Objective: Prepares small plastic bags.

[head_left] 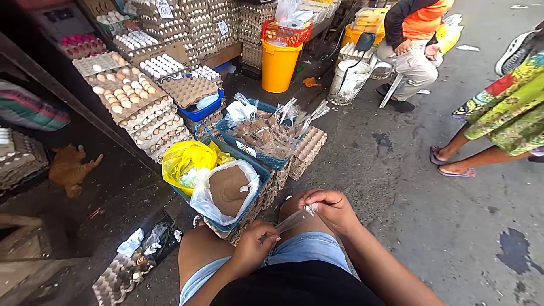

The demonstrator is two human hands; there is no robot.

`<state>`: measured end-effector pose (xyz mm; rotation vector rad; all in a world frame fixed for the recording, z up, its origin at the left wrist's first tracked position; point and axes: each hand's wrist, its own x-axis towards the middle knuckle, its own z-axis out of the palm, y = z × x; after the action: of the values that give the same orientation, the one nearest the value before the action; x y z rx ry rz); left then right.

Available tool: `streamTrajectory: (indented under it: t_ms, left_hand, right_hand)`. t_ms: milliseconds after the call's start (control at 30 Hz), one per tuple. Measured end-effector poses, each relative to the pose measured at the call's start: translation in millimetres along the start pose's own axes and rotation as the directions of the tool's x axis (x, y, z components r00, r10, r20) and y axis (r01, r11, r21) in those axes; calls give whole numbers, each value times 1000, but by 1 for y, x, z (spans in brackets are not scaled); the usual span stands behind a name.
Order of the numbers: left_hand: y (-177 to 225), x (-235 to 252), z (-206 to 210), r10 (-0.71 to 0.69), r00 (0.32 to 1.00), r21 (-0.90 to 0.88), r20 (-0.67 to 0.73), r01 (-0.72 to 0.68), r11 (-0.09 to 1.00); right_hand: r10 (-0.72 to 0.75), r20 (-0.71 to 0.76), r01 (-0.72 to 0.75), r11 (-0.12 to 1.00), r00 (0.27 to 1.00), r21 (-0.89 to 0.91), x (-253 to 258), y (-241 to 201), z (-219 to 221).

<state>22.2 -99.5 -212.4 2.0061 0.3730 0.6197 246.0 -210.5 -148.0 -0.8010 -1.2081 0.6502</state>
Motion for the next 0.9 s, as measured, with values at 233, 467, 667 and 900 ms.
streamTrajectory:
  t_ms: [233,467,667,900]
  left_hand:
    - [0,-1,0,5,1000,-14,-5,-5,1000]
    - [4,1,-1,-2,999,5,49,2,1000]
    - [1,0,-1,44,997,-14,61,-43,999]
    - [-1,0,0,63,990,-25,123,-60,998]
  right_hand:
    - [51,171,-51,999,984,-6,-2,-1,2]
    - [-15,47,15,1000,999,-16,-3,3,-8]
    - [-18,271,28,999,962,-32,-2,-6,-3]
    - [-40,-14,42,992,999,119,3,-11,-5]
